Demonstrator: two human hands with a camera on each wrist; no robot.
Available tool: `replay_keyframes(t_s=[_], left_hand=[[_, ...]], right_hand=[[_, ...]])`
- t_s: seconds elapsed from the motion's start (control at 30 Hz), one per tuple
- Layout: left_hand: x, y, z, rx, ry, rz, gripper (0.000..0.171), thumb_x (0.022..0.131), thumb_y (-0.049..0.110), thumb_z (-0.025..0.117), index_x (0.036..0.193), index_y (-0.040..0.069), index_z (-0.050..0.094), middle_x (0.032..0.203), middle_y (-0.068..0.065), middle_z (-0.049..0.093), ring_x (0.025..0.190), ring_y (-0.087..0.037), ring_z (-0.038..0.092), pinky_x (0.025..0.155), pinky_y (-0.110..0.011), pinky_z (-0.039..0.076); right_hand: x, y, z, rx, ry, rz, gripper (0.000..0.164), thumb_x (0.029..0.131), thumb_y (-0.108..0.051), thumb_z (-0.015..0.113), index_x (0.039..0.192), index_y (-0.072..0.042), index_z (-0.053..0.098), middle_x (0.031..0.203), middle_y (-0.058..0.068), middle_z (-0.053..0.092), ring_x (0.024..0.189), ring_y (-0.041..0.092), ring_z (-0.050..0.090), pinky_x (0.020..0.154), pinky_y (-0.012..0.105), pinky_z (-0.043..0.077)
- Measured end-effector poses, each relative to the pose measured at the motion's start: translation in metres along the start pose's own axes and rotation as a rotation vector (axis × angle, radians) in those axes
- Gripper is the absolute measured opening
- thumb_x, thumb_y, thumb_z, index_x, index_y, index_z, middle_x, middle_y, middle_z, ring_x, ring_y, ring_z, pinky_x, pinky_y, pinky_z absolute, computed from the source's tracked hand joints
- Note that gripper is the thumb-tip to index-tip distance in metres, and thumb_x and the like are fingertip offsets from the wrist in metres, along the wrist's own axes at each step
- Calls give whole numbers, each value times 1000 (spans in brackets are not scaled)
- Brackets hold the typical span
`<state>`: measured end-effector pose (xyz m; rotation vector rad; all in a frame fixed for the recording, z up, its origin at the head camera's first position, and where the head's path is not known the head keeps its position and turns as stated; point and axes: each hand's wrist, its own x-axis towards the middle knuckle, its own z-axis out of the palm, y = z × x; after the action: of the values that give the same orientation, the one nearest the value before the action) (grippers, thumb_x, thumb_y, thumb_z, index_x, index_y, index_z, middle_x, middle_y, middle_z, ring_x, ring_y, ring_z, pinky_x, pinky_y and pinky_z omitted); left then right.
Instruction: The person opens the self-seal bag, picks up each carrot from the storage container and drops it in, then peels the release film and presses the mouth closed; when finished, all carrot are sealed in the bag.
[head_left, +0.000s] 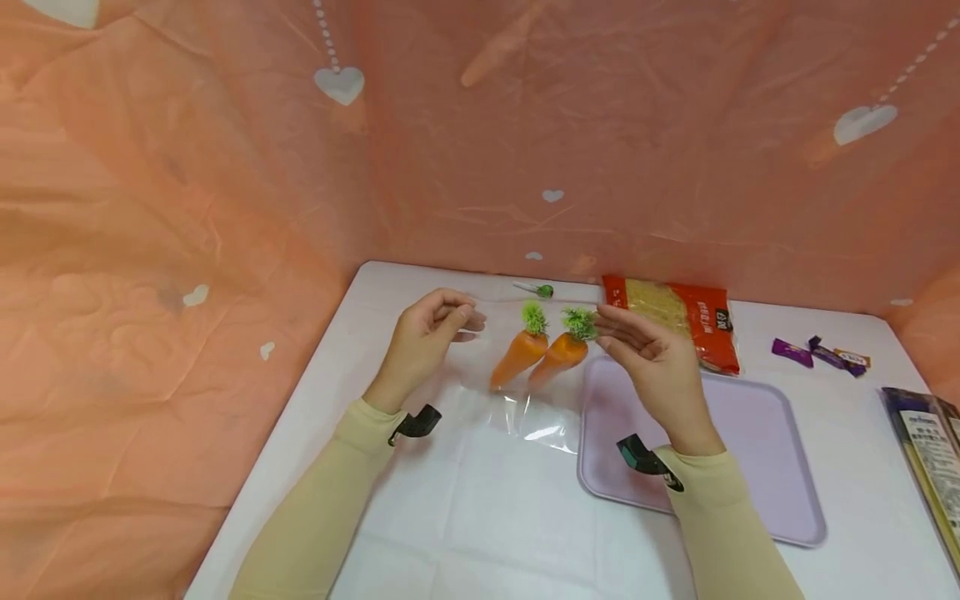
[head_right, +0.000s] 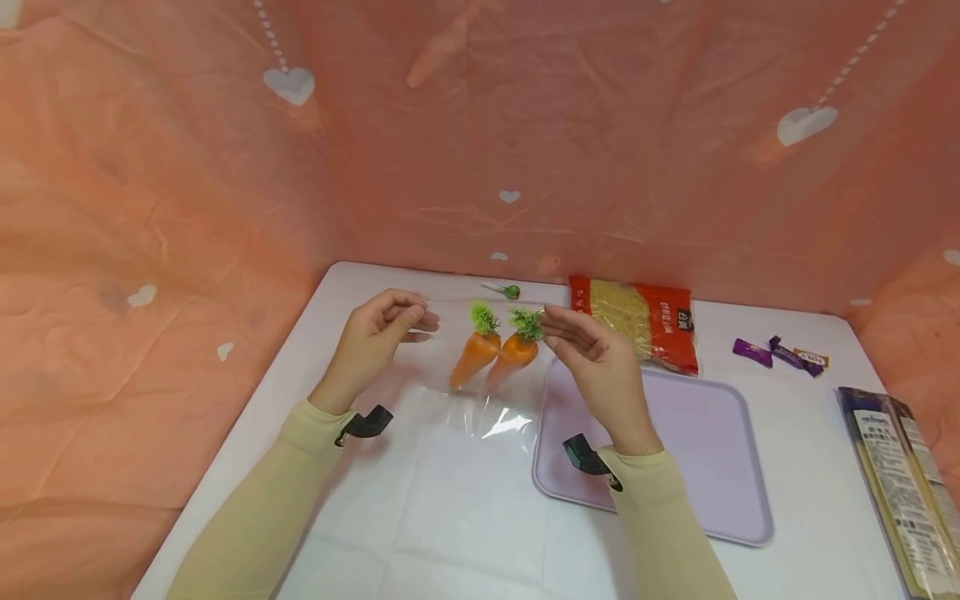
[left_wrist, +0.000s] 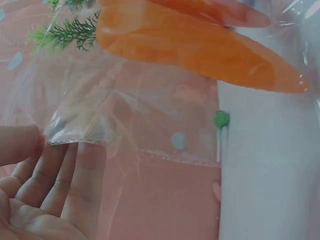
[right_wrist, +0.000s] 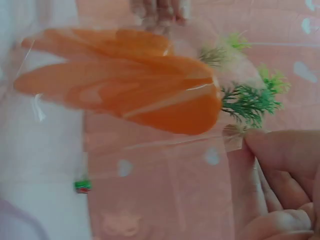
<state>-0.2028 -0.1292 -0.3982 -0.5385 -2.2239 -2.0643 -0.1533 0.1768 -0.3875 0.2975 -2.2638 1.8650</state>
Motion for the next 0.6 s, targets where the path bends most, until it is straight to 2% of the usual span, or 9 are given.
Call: replay_keyframes(t_s=[0.13, 0.3, 0.47, 0.6], left_hand=[[-1, 7, -6, 31, 16, 56, 18, 101, 22, 63, 113, 8, 67, 102, -14, 76, 94, -25, 74, 85, -37, 62], [-7, 25, -11, 62, 35, 102, 18, 101, 16, 62, 113, 3, 65, 103, -15, 75, 97, -28, 74, 87, -39, 60], [-13, 50, -12, 70, 49, 147, 16, 102, 10, 60, 112, -2, 63, 102, -20, 74, 97, -34, 73, 88, -40, 60], [-16, 58, -12, 71, 57, 173, 15, 101, 9, 60, 112, 0, 65, 101, -19, 74, 95, -31, 73, 86, -39, 60]], right_hand=[[-2, -16, 2, -30, -19, -57, 41, 94, -6, 70, 133, -18, 67, 125, 4, 72, 109, 11, 71, 87, 24, 58], [-2, -38, 4, -93, -34, -155, 43, 95, -4, 68, 134, -21, 67, 125, 6, 72, 109, 11, 71, 82, 22, 60], [0, -53, 2, -73, -20, -230, 44, 93, 3, 68, 134, -14, 67, 124, 11, 71, 109, 12, 72, 83, 20, 59], [0, -53, 0, 1, -22, -231, 45, 91, 8, 68, 133, -6, 66, 124, 16, 70, 107, 15, 72, 87, 20, 58]])
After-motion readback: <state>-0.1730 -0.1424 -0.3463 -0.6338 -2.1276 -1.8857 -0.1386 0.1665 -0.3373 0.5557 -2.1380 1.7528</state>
